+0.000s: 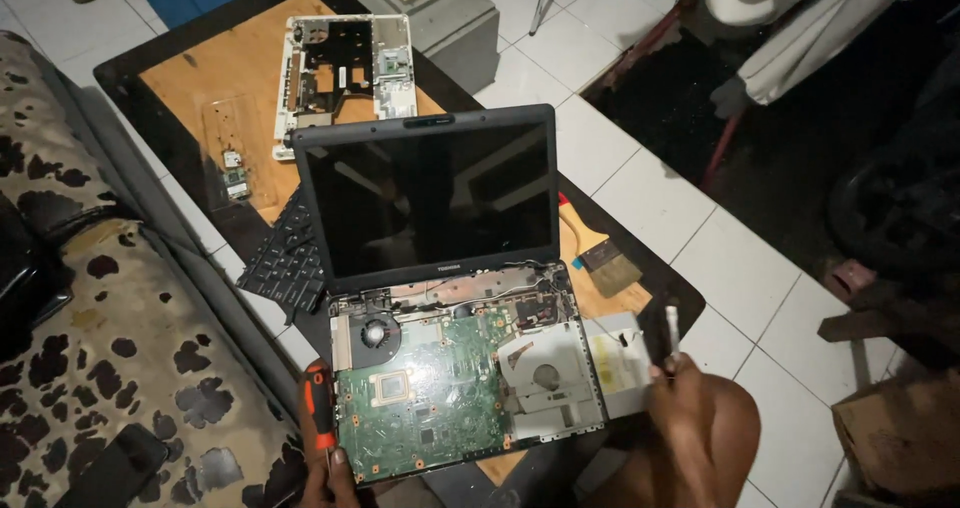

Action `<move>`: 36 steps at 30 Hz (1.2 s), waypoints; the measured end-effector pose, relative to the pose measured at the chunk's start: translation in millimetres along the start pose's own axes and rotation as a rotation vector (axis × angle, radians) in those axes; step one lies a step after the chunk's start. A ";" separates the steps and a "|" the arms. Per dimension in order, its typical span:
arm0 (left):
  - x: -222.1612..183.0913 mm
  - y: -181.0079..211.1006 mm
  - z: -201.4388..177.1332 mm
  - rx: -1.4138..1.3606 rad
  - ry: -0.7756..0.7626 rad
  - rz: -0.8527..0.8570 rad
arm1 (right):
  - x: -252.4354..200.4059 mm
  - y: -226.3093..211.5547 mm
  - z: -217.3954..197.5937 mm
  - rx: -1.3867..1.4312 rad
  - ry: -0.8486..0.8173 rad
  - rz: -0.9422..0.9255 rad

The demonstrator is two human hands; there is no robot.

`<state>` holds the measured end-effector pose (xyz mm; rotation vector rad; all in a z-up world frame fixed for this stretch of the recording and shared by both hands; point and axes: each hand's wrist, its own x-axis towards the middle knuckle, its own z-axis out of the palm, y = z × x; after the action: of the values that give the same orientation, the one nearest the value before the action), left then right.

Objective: Disassembling a laptop by removing the top casing, cleaning internal components with a brush, and removing screws.

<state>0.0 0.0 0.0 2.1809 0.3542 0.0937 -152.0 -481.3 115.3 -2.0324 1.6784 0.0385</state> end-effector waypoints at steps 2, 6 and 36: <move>-3.7 19.8 -9.1 0.029 -0.016 -0.032 | 2.7 6.3 -5.8 0.058 0.034 0.009; -9.1 60.3 -24.0 0.167 -0.040 -0.177 | 47.1 50.5 6.7 0.255 0.087 -0.016; -4.9 208.0 -68.5 -0.135 -0.358 0.098 | -96.9 -105.1 47.4 0.401 -0.225 -0.445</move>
<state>27.4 -63.8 207.8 2.0306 0.0365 -0.2113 -64.1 -362.2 143.2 -1.9546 0.9794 -0.1980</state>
